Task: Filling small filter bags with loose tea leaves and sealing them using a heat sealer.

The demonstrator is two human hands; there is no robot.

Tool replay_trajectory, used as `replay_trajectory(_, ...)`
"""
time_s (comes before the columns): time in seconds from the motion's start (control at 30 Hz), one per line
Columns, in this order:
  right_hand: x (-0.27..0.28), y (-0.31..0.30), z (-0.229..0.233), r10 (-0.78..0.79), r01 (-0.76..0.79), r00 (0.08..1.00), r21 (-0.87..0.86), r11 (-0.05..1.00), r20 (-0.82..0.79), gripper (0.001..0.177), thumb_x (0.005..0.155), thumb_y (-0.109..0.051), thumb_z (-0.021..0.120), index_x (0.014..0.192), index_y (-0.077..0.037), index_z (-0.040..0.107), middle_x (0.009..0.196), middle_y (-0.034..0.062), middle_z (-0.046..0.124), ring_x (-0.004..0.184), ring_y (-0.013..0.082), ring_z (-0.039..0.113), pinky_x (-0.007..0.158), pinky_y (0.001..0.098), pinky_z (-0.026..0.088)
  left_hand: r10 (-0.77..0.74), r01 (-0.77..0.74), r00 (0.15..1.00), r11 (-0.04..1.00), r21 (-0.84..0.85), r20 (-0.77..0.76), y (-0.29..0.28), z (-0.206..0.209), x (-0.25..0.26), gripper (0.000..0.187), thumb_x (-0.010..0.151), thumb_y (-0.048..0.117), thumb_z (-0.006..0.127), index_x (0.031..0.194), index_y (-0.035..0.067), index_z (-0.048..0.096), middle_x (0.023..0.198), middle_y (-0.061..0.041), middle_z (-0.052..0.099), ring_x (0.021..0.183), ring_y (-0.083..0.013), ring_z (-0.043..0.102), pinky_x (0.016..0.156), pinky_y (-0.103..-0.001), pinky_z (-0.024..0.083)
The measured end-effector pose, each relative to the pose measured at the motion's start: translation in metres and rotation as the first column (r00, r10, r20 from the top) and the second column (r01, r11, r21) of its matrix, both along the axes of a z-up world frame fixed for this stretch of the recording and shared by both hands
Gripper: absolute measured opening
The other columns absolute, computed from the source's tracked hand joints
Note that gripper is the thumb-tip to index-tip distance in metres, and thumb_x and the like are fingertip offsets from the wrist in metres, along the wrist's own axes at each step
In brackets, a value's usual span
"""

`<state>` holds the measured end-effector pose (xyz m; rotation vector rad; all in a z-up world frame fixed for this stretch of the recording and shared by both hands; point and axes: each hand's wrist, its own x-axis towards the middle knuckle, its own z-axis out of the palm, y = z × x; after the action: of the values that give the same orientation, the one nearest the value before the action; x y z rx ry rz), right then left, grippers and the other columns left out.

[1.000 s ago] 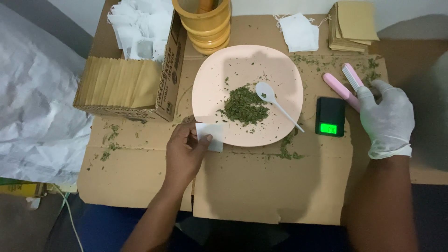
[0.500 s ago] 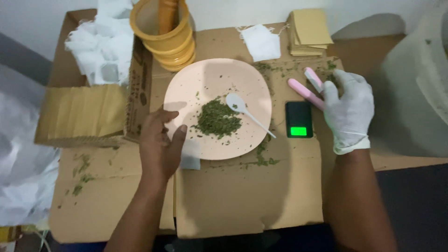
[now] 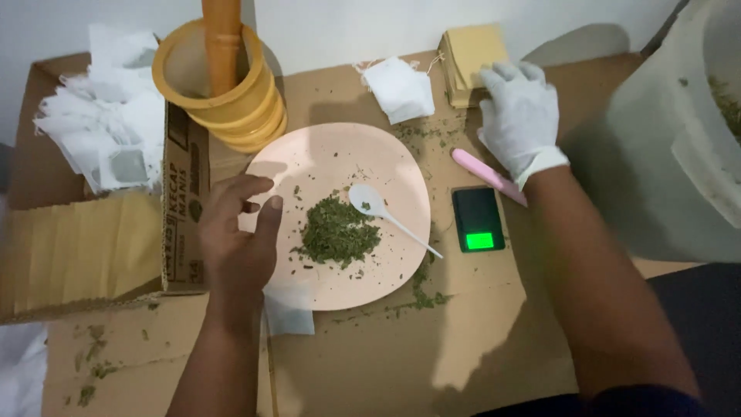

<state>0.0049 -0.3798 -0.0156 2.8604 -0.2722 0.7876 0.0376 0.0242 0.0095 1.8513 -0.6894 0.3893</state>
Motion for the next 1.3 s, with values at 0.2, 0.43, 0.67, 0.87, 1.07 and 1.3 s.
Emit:
replay_trajectory(0.2, 0.021, -0.029, -0.029, 0.034, -0.034, 0.999, 0.012, 0.999, 0.001, 0.042, 0.084, -0.012, 0.067, 0.123, -0.024, 0.076, 0.127, -0.0004, 0.074, 0.124, 0.0335, 0.055, 0.091, 0.0532, 0.043, 0.043, -0.043, 0.999, 0.999, -0.019, 0.018, 0.013, 0.017, 0.000, 0.014, 0.101, 0.010, 0.062, 0.112, 0.001, 0.065, 0.113, -0.017, 0.063, 0.104, -0.0260, 0.062, 0.089, -0.037, 0.050)
replay_trajectory(0.43, 0.024, -0.032, -0.036, 0.045, -0.024, 0.992, -0.170, 0.985, 0.120, 0.033, 0.080, -0.014, 0.068, 0.105, -0.033, 0.079, 0.097, -0.0081, 0.076, 0.097, 0.0268, 0.059, 0.074, 0.0415, 0.047, 0.048, -0.051, 0.998, 0.996, -0.078, -0.031, 0.018, 0.011, 0.002, 0.014, 0.100, 0.006, 0.063, 0.112, 0.000, 0.065, 0.113, -0.015, 0.062, 0.103, -0.0241, 0.060, 0.091, -0.035, 0.049)
replay_trajectory(0.67, 0.013, -0.006, -0.001, 0.020, -0.020, 0.976, -0.004, 1.000, 0.217, 0.016, 0.098, -0.013, 0.073, 0.105, -0.025, 0.082, 0.098, -0.0033, 0.078, 0.093, 0.0304, 0.061, 0.072, 0.0397, 0.048, 0.023, -0.023, 1.000, 0.996, -0.081, 0.008, 0.021, 0.010, 0.003, 0.013, 0.100, 0.002, 0.063, 0.112, -0.001, 0.065, 0.111, -0.016, 0.062, 0.087, -0.0178, 0.054, 0.082, -0.030, 0.046)
replay_trajectory(0.87, -0.041, 0.106, 0.081, 0.132, -0.302, 0.848, 0.264, 0.916, 0.513, 0.020, 0.101, 0.011, 0.064, 0.116, 0.004, 0.074, 0.110, 0.0155, 0.074, 0.097, 0.0289, 0.068, 0.086, 0.0386, 0.053, 0.017, -0.008, 0.991, 0.998, -0.064, 0.135, 0.017, 0.012, 0.001, 0.013, 0.099, 0.006, 0.065, 0.110, -0.001, 0.067, 0.110, -0.017, 0.066, 0.103, -0.0269, 0.065, 0.079, -0.035, 0.055)
replay_trajectory(1.07, -0.062, 0.189, 0.078, 0.129, -0.420, 0.849, 0.508, 0.752, 0.512, 0.018, 0.106, 0.005, 0.061, 0.121, 0.003, 0.072, 0.106, 0.0129, 0.074, 0.079, 0.0166, 0.058, 0.070, 0.0294, 0.046, -0.013, 0.022, 0.980, 0.999, -0.046, 0.197, 0.016, 0.015, -0.007, 0.022, 0.098, 0.014, 0.066, 0.117, 0.003, 0.063, 0.123, -0.018, 0.064, 0.116, -0.0319, 0.064, 0.095, -0.044, 0.057)
replay_trajectory(1.3, -0.043, 0.173, 0.057, 0.094, -0.444, 0.832, 0.553, 0.705, 0.547, 0.016, 0.104, 0.006, 0.067, 0.117, 0.002, 0.075, 0.101, 0.0230, 0.071, 0.096, 0.0336, 0.069, 0.089, 0.0435, 0.051, -0.132, 0.124, 0.991, 0.978, -0.167, -0.038, 0.014, 0.004, -0.004, 0.032, 0.097, 0.015, 0.069, 0.126, 0.010, 0.057, 0.126, -0.018, 0.060, 0.119, -0.0420, 0.062, 0.092, -0.053, 0.054)
